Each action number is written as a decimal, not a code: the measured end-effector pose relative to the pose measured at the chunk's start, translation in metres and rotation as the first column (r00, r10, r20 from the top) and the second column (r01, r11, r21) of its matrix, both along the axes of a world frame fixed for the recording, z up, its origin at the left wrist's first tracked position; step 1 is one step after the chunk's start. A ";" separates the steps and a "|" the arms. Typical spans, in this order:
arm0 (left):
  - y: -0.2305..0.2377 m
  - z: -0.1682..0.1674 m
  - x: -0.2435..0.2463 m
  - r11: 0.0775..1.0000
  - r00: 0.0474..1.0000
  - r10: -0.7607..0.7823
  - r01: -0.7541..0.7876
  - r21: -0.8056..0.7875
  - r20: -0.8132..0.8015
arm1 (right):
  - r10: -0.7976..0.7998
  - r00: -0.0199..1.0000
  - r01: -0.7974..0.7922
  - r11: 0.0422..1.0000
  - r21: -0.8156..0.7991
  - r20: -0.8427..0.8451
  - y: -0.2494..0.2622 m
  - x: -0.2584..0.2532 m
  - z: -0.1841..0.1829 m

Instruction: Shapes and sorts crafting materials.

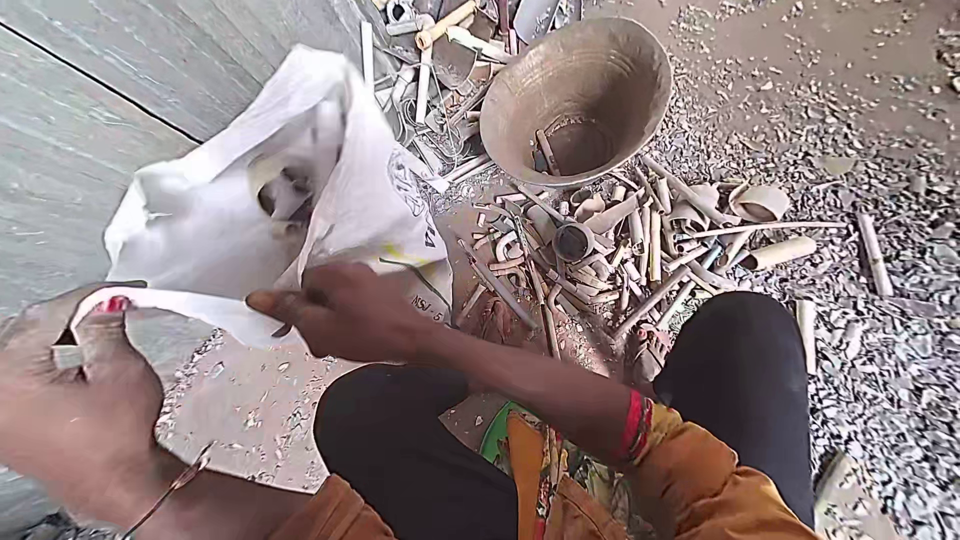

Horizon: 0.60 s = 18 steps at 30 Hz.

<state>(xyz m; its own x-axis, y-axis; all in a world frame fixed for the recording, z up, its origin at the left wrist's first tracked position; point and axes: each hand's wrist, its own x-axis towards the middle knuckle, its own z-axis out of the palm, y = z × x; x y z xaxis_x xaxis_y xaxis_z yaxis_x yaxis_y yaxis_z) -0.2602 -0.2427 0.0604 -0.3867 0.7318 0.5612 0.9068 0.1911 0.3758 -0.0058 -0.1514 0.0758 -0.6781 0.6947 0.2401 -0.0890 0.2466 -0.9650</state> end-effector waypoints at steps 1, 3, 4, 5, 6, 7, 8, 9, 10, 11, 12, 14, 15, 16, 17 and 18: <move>-0.005 -0.003 -0.011 0.997 0.996 -0.064 0.066 -0.032 0.055 | 0.020 0.999 -0.018 0.999 -0.051 0.050 -0.004 -0.003 -0.006; -0.009 0.002 -0.004 0.996 0.971 -0.032 0.050 -0.070 0.236 | 0.050 0.985 -0.028 0.991 -0.131 0.167 -0.010 -0.001 -0.029; -0.001 0.011 0.016 0.993 0.935 0.116 -0.099 -0.070 0.336 | 0.049 0.982 -0.021 0.988 -0.154 0.180 -0.012 0.002 -0.041; 0.016 0.023 0.040 0.972 0.886 0.237 -0.218 -0.092 0.398 | 0.036 0.983 -0.004 0.985 -0.175 0.178 -0.013 0.007 -0.052; 0.031 0.029 0.054 0.965 0.875 0.261 -0.238 -0.107 0.407 | 0.017 0.984 0.020 0.979 -0.204 0.178 -0.014 0.012 -0.061; 0.044 0.022 0.047 0.985 0.928 0.172 -0.150 -0.091 0.331 | -0.012 0.983 0.054 0.972 -0.229 0.183 -0.016 0.017 -0.068; 0.058 0.009 0.028 0.991 0.967 0.073 -0.044 -0.126 0.242 | -0.038 0.980 0.087 0.966 -0.243 0.197 -0.016 0.021 -0.074; 0.072 -0.007 0.006 0.976 0.985 0.040 -0.003 -0.217 0.166 | -0.053 0.973 0.109 0.962 -0.249 0.224 -0.015 0.026 -0.077; 0.085 -0.021 -0.006 0.954 0.993 0.037 -0.001 -0.298 0.115 | -0.052 0.965 0.118 0.961 -0.250 0.258 -0.014 0.031 -0.080; 0.094 -0.028 -0.007 0.926 0.996 0.051 -0.018 -0.377 0.078 | -0.046 0.958 0.118 0.962 -0.244 0.282 -0.015 0.034 -0.083; 0.097 -0.026 0.005 0.901 0.996 0.034 0.007 -0.433 0.087 | -0.041 0.956 0.113 0.966 -0.235 0.292 -0.017 0.035 -0.085; 0.097 -0.008 0.034 0.852 0.972 -0.161 0.225 -0.473 0.172 | -0.019 0.951 0.090 0.972 -0.217 0.310 -0.020 0.035 -0.088; 0.094 0.005 0.050 0.786 0.926 -0.287 0.373 -0.493 0.243 | -0.009 0.950 0.079 0.974 -0.214 0.312 -0.021 0.033 -0.088; 0.093 0.014 0.060 0.698 0.863 -0.406 0.505 -0.508 0.301 | -0.014 0.955 0.079 0.974 -0.211 0.297 -0.022 0.031 -0.086; 0.095 0.012 0.060 0.631 0.822 -0.497 0.563 -0.534 0.280 | -0.037 0.962 0.093 0.975 -0.200 0.270 -0.022 0.028 -0.084; 0.100 0.005 0.056 0.601 0.817 -0.529 0.553 -0.577 0.231 | -0.066 0.969 0.111 0.977 -0.181 0.240 -0.021 0.025 -0.080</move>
